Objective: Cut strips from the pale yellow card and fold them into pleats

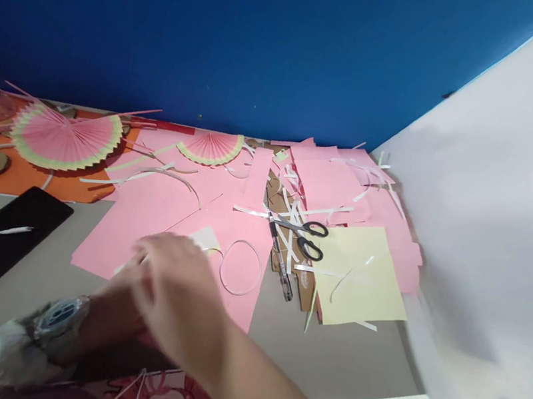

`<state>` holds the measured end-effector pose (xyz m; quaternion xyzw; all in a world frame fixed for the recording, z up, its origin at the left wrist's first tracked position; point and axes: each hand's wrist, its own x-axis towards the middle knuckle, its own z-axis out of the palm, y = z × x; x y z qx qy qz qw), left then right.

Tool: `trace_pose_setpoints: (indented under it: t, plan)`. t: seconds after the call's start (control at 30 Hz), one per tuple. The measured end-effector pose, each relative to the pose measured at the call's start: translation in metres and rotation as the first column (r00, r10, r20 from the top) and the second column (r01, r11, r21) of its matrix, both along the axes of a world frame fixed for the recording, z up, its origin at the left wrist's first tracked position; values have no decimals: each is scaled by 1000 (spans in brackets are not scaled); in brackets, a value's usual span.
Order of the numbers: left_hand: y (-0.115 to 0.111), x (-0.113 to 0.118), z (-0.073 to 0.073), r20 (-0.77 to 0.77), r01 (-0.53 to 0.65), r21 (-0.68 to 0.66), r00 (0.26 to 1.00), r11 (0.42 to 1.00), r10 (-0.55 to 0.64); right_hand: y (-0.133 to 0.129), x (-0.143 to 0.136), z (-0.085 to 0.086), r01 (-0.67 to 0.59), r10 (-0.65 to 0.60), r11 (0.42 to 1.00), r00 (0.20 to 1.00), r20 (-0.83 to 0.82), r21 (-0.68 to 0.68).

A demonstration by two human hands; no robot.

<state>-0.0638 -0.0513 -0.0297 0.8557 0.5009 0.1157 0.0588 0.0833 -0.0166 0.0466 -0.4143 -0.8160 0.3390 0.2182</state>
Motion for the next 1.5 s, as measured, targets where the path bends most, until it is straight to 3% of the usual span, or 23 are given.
trace_pose_setpoints:
  t: [0.13,0.33,0.77,1.07,1.5]
  plan:
    - [-1,-3,5,-12,93,-51,995,994,-94,20,19,-29,177,-186,982,953,240,59]
    - [-2,-8,3,-53,119,-92,991,989,-124,27,42,-33,156,-162,987,898,408,46]
    - [-1,-6,-1,-137,148,-4,980,989,-147,40,35,-35,67,-95,995,894,438,78]
    - [1,-7,0,-135,159,-9,978,987,-159,47,42,-33,80,-103,994,906,411,72]
    - [2,-5,4,-121,148,-125,979,981,-163,40,41,-62,123,-187,976,899,395,181]
